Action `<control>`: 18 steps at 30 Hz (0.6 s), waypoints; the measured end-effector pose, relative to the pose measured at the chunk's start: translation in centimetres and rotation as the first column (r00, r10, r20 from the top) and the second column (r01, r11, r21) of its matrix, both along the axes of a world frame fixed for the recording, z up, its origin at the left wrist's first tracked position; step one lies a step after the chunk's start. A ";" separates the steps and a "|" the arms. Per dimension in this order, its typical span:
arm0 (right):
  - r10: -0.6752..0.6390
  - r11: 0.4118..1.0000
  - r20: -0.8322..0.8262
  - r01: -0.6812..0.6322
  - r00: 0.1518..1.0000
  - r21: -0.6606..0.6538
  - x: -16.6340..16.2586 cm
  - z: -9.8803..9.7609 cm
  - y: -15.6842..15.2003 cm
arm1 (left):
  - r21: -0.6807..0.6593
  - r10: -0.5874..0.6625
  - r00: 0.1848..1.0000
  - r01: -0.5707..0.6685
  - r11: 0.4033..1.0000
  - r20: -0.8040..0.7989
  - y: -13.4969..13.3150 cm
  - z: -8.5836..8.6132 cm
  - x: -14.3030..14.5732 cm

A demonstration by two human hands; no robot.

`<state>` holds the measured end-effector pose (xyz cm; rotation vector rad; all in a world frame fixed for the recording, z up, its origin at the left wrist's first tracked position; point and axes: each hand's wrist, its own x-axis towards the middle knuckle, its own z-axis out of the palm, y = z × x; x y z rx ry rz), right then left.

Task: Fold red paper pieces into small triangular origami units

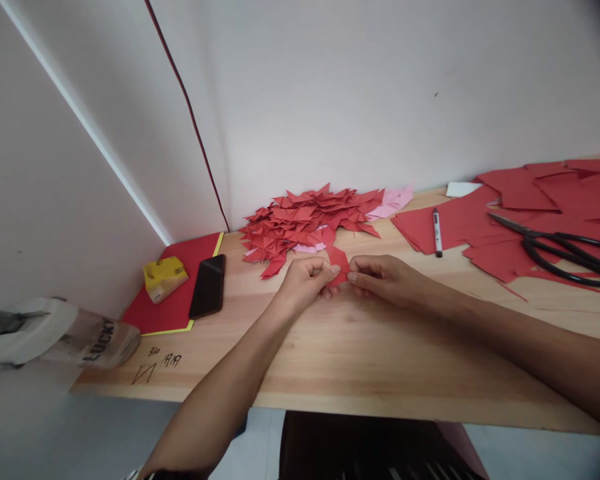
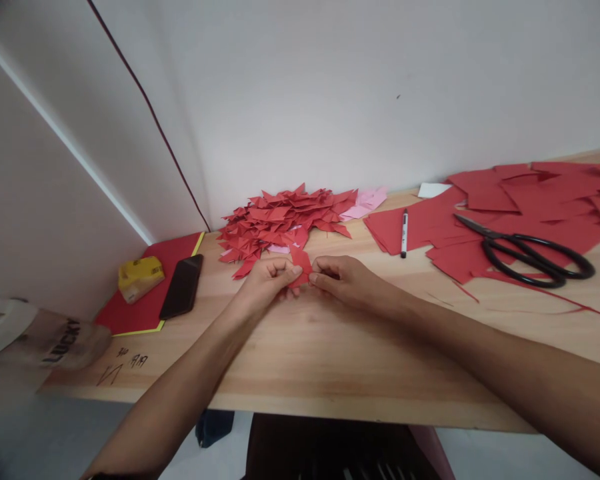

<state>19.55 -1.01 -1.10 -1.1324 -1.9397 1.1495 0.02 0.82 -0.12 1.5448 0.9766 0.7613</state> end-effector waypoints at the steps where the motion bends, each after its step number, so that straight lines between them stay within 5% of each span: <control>1: 0.003 1.000 -0.016 -0.004 1.000 -0.014 0.1 0.0 0.0 | 0.023 0.007 1.000 -0.008 1.000 0.007 0.1 0.1 -0.1; 10: 0.013 1.000 -0.007 -0.013 1.000 -0.007 0.2 -0.1 0.0 | 0.046 -0.100 0.990 0.105 0.993 -0.098 0.4 0.2 -0.4; 18: 0.052 0.999 0.024 -0.052 0.998 0.000 0.3 0.2 0.0 | 0.078 -0.066 0.995 0.072 0.994 -0.072 0.2 -0.3 0.1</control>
